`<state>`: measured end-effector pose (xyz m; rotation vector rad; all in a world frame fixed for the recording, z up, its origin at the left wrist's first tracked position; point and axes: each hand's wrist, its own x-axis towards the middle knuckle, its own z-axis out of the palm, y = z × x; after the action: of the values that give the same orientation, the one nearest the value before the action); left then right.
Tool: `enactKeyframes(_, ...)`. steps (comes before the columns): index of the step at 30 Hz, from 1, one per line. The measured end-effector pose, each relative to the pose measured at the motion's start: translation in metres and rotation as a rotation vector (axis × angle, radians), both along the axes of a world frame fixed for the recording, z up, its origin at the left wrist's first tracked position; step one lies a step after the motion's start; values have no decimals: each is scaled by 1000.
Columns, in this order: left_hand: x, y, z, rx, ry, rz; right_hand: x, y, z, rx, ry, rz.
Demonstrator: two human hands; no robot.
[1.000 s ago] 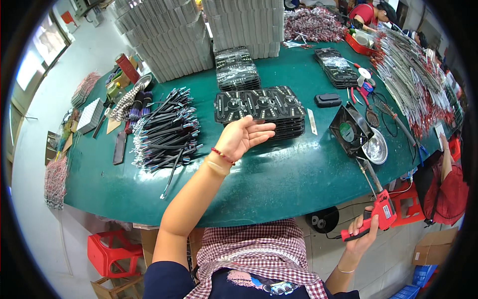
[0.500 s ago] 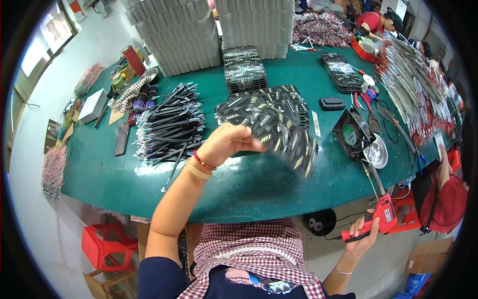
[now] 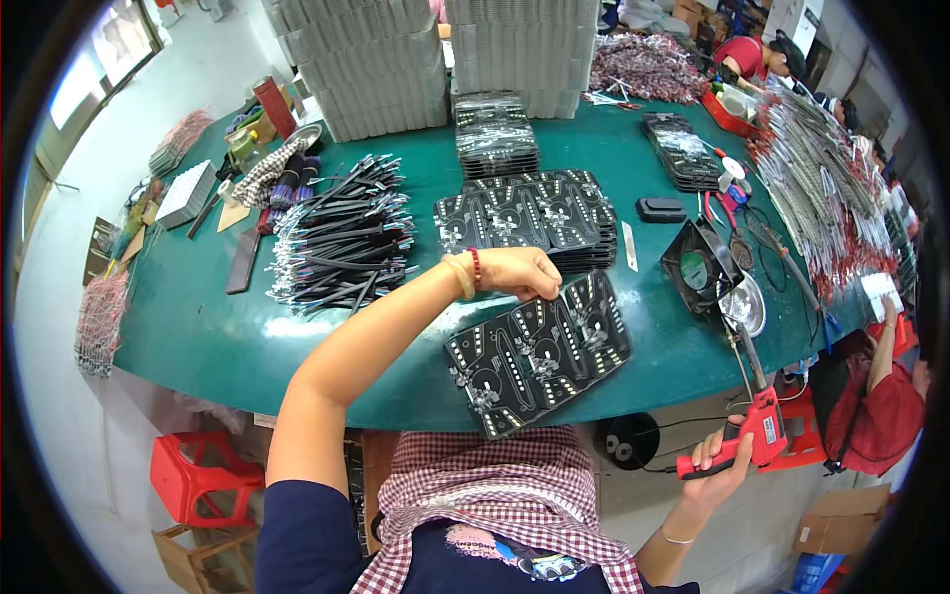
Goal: The person solders wires onto circuit boards using a soldering iron and places the completed circuit boards into a cardboard box by hand.
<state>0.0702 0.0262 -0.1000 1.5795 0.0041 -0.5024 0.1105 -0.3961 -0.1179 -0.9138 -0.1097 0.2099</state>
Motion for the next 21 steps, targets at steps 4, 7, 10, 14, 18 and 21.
enactKeyframes(4, 11, -5, -1, 54, 47, -3, 0, -7, 0, 10, -9, -2)
enactKeyframes(7, 0, -19, -5, 1296, -540, 31, 1, -13, -3, 0, -17, 1)
enactKeyframes(10, -10, -51, 16, 1353, -618, 329, 0, -10, -6, -26, 8, -31)
enactKeyframes(14, -18, -10, 14, 1665, -492, 497, -1, -2, -6, -13, 48, -17)
enactKeyframes(18, -29, 62, -17, 1283, -360, 438, 0, 3, -4, 2, 19, 44)
enactKeyframes(21, -30, 60, -18, 1284, -447, 445, -4, 3, -4, -10, -2, 47)
